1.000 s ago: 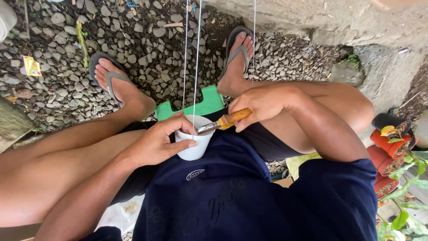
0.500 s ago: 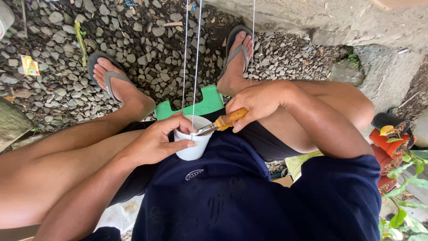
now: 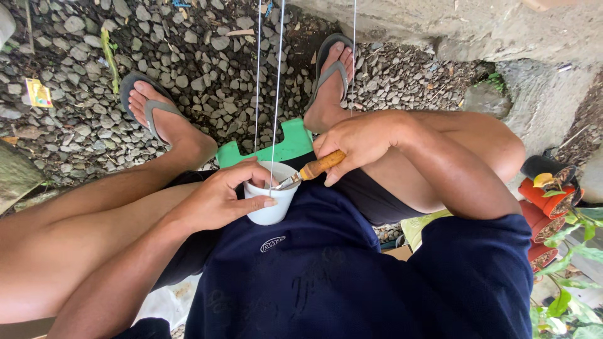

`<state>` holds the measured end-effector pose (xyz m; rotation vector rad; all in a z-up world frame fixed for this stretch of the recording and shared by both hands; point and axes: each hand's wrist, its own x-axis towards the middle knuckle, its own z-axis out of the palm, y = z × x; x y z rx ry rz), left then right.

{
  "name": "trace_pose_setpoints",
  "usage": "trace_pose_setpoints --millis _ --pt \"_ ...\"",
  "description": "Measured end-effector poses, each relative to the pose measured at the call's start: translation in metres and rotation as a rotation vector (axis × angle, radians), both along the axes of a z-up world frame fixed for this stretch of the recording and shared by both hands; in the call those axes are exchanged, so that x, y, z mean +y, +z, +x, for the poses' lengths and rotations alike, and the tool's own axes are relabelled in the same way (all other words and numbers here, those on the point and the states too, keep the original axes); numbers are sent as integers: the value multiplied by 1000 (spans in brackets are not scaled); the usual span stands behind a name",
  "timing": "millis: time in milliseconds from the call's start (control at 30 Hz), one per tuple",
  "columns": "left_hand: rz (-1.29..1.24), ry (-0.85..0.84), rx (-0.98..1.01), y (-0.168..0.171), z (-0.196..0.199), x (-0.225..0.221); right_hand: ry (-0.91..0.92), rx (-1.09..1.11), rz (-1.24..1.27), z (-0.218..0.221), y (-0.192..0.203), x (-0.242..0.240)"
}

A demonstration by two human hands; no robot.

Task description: The person uses pliers to bend and secure metal wires through holes in a white plastic pot, creating a hanging assembly. They repeatedly adjust the wires and inspect the pot while seated on a low stool.

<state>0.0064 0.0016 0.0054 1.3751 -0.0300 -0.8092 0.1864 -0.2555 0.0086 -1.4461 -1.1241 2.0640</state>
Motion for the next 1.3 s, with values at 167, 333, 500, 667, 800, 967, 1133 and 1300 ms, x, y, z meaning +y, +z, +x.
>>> trace_pose_setpoints --millis 167,333,500,667,800,967,1133,1300 --pt "-15 6 6 -2 -1 0 -12 -55 -41 4 5 -1" --pt "-50 34 -98 -2 -1 0 -130 -176 -27 20 25 -6" --pt "-72 16 -138 -2 -2 -1 -191 -241 -27 20 32 -8" --pt "-32 -2 13 2 -4 -2 -164 -262 -2 10 26 -9" --pt "-66 23 -127 2 -3 -2 -185 -241 73 5 21 -13" --pt "20 -30 -121 0 -6 -1 -218 -217 52 1 15 -16" --pt "22 -27 -146 0 -5 -1 -204 -263 -1 0 17 -16" --pt "51 -33 -167 0 -3 -2 -230 -282 -11 1 15 -19"
